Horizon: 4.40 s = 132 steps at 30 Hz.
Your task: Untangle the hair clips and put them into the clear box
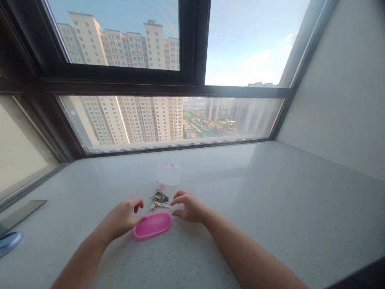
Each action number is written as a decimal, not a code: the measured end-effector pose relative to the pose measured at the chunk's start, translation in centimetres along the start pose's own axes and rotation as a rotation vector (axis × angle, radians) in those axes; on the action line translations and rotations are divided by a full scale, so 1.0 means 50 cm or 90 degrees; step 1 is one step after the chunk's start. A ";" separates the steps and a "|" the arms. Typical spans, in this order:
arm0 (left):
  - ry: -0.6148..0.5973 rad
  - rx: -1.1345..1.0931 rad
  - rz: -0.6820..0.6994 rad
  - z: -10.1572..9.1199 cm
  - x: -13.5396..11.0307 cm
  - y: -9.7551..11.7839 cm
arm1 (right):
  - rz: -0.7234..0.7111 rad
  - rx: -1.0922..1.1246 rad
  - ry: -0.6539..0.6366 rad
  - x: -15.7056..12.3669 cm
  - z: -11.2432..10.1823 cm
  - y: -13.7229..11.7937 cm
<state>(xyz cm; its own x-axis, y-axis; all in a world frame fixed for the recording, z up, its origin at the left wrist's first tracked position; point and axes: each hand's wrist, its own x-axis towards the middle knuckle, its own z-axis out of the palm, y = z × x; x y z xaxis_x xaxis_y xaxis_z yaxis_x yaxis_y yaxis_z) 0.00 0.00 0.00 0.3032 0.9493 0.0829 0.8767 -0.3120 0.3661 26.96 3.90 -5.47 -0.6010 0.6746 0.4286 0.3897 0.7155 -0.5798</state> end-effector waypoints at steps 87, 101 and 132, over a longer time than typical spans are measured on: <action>0.246 -0.291 -0.089 0.100 0.065 -0.022 | 0.286 0.225 0.185 0.026 0.018 0.054; 0.259 -0.256 -0.082 0.093 0.059 -0.001 | 0.262 0.208 0.180 0.021 0.022 0.055; 0.053 -0.046 0.046 0.123 0.069 -0.007 | 0.201 0.134 0.250 0.147 -0.022 0.189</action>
<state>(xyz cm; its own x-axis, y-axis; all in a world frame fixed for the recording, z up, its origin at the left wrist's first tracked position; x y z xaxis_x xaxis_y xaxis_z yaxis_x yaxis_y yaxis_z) 3.03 3.15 -5.53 0.3303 0.9253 0.1865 0.8238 -0.3791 0.4215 27.00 15.80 -7.05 -0.1553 0.8969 0.4141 0.3375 0.4421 -0.8310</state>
